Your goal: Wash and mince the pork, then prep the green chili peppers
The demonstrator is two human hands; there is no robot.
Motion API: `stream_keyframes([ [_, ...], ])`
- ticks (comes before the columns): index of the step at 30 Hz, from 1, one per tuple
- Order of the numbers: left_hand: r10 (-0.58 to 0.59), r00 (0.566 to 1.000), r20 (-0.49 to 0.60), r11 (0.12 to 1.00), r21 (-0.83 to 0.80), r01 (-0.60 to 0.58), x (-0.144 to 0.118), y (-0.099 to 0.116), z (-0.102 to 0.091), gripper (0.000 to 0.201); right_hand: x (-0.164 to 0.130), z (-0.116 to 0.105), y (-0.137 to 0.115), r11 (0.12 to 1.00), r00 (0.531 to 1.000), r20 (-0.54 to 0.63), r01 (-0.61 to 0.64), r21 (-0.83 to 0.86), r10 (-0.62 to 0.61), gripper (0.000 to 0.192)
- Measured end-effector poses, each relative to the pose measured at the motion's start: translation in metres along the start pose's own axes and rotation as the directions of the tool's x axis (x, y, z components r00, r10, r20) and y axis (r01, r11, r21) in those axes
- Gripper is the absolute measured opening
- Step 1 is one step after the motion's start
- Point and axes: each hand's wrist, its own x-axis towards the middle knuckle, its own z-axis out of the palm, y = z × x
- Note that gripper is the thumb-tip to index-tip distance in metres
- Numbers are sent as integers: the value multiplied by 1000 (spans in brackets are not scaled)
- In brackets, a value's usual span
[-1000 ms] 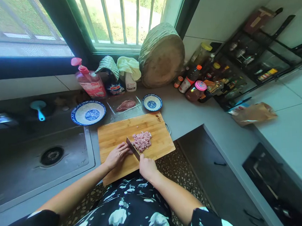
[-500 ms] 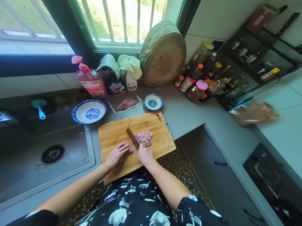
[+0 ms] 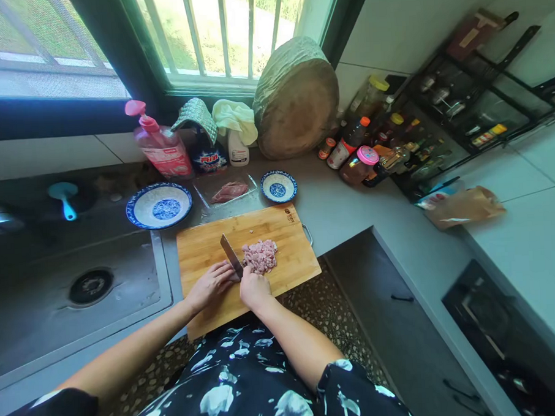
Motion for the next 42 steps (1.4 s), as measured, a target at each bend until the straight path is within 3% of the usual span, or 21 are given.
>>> stream_keyframes([
  [8, -26, 1000, -8, 999, 33, 26, 0, -1, 0, 26, -42, 3, 15, 999, 997, 79, -7, -45, 11, 18],
  [11, -9, 1000, -11, 999, 43, 9, -1, -2, 3, 24, -31, 4, 3, 999, 995, 100, -17, -48, 22, 18],
  [14, -4, 1000, -7, 999, 42, 4, -3, -4, 4, 23, 3, 3, -17, 999, 998, 68, -4, -34, 6, 20],
  [17, -14, 1000, -21, 1000, 25, 14, -6, -5, 5, 23, 25, 1, -19, 1000, 1000, 23, -4, -14, 4, 18],
  [25, -40, 993, -109, 999, -16, 39, -7, -3, 10, 18, -15, 27, 17, 998, 1000, 15, -16, -61, 17, 22],
  [29, -79, 988, -130, 996, -53, 73, -8, 4, 11, 16, 5, 19, 13, 1000, 999, -35, -11, -10, 11, 22],
  [33, -115, 987, -112, 992, -59, 108, -12, 5, 9, 20, 18, 0, 20, 996, 993, -81, -84, 9, 84, 27],
  [42, 61, 991, -119, 997, -34, -65, -12, -7, 7, 21, -4, 8, 6, 999, 998, -40, 38, -1, -38, 24],
])
